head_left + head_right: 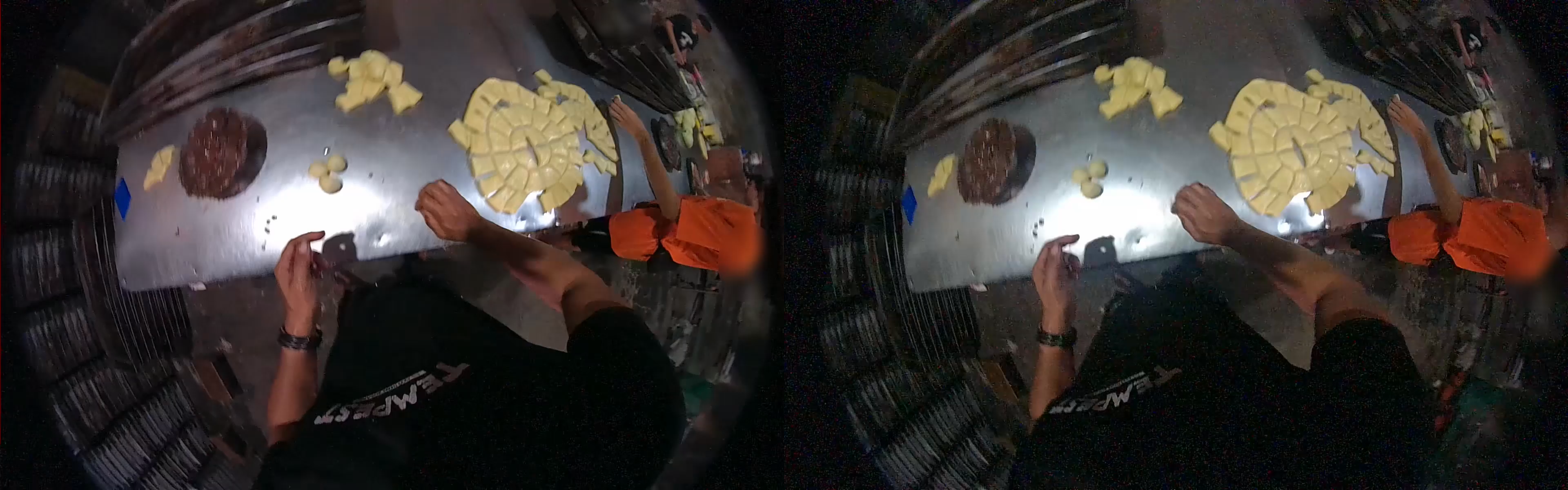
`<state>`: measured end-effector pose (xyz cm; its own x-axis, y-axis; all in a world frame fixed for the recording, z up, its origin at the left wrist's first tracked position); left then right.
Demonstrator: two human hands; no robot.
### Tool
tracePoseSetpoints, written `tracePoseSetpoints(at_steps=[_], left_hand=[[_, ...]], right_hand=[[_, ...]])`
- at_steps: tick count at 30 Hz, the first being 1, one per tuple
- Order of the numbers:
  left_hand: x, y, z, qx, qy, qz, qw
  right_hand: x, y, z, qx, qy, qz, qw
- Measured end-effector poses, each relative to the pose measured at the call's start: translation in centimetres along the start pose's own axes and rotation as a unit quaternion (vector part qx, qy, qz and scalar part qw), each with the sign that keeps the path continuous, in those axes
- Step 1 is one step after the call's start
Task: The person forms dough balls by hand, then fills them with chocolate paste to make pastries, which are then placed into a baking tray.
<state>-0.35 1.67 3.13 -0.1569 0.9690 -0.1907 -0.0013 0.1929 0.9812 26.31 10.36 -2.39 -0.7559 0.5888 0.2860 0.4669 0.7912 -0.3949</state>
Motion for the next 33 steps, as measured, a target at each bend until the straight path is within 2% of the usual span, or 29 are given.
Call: tracePoseSetpoints(at_steps=[2, 3, 5, 7, 8, 9, 10, 11, 12, 13, 14, 15, 17, 20, 21, 23, 24, 25, 27, 29, 31, 33], left_hand=[[0.1, 0.5, 1.5, 0.004, 0.015, 0.012, 1.0], [0.3, 0.2, 2.0, 0.014, 0.02, 0.012, 1.0], [0.8, -0.8, 3.1, -0.012, 0.034, 0.003, 0.999], [0.8, -1.4, 3.9, -0.046, 0.072, -0.022, 0.996], [0.8, -1.1, 4.1, -0.044, 0.065, -0.025, 0.997], [1.1, -1.2, 4.1, -0.04, 0.064, -0.024, 0.997], [1.5, -1.5, 3.7, -0.035, 0.065, -0.026, 0.997], [1.5, -1.8, 3.0, -0.03, 0.069, -0.034, 0.997], [1.6, -1.8, 2.3, -0.037, 0.084, -0.03, 0.995], [1.9, -2.0, 1.9, -0.049, 0.102, -0.026, 0.993], [2.3, -2.4, 1.6, -0.081, 0.127, -0.037, 0.988], [2.6, -2.7, 1.1, -0.109, 0.146, -0.047, 0.982], [4.0, -3.4, 0.0, -0.144, 0.122, -0.054, 0.981], [6.1, -4.3, -2.1, -0.152, 0.066, -0.068, 0.984], [6.9, -4.6, -2.7, -0.152, 0.049, -0.074, 0.985], [8.8, -5.4, -3.2, -0.192, 0.0, -0.099, 0.976], [10.0, -6.3, -3.4, -0.204, -0.024, -0.104, 0.973], [10.9, -6.8, -3.6, -0.21, -0.051, -0.112, 0.97], [12.3, -5.8, -3.4, -0.188, -0.067, -0.12, 0.972], [13.7, -6.5, -3.1, -0.147, -0.099, -0.11, 0.978], [14.4, -5.9, -2.7, -0.141, -0.132, -0.107, 0.975], [15.4, -5.1, -2.4, -0.096, -0.165, -0.064, 0.98]], right_hand=[[-0.5, 3.4, -0.8, -0.031, 0.008, -0.027, 0.999], [0.7, 4.4, -1.2, -0.066, 0.052, 0.015, 0.996], [2.4, 6.0, -0.2, -0.038, 0.13, 0.145, 0.98], [3.4, 4.9, 1.3, -0.06, 0.049, 0.179, 0.981], [2.6, 3.7, 1.5, -0.02, 0.067, 0.133, 0.989], [1.4, 2.8, 2.0, -0.048, 0.003, 0.041, 0.998], [0.4, 2.1, -0.1, 0.029, 0.011, -0.018, 0.999], [-0.8, 3.3, -0.3, 0.071, 0.0, -0.038, 0.997], [-1.5, 4.9, -1.0, 0.091, -0.036, -0.005, 0.995], [-0.8, 5.2, -2.1, 0.033, 0.018, -0.033, 0.999], [-0.2, 6.3, -1.5, 0.052, 0.066, 0.073, 0.994], [1.3, 5.8, -2.0, 0.015, 0.106, 0.131, 0.986], [2.2, 5.5, -0.8, -0.007, 0.118, 0.231, 0.966], [0.8, 2.3, -0.8, -0.024, 0.037, 0.219, 0.975], [0.1, 1.8, -1.8, 0.037, 0.028, 0.224, 0.974], [-2.1, 4.5, -0.5, 0.126, -0.051, 0.442, 0.887], [-1.7, 5.1, 0.1, 0.262, -0.036, 0.53, 0.806], [0.9, 3.9, -0.1, 0.321, -0.02, 0.547, 0.773], [6.9, 0.9, -0.5, 0.311, 0.014, 0.522, 0.794], [9.2, 0.6, 2.3, 0.264, 0.089, 0.444, 0.852], [11.7, -0.9, 4.1, 0.157, 0.132, 0.39, 0.898], [12.5, -1.8, 5.1, 0.245, 0.148, 0.465, 0.838]])
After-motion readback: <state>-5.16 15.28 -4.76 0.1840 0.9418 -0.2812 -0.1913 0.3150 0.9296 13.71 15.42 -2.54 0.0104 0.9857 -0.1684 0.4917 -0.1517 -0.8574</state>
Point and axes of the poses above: each hand's wrist, its own x-axis towards the middle knuckle, its own z-axis out of the palm, y = z × x, the point moved 5 cm from there along x, towards the middle knuckle, and after that the axes turned 6 degrees about -y, right-handed, at the moved point
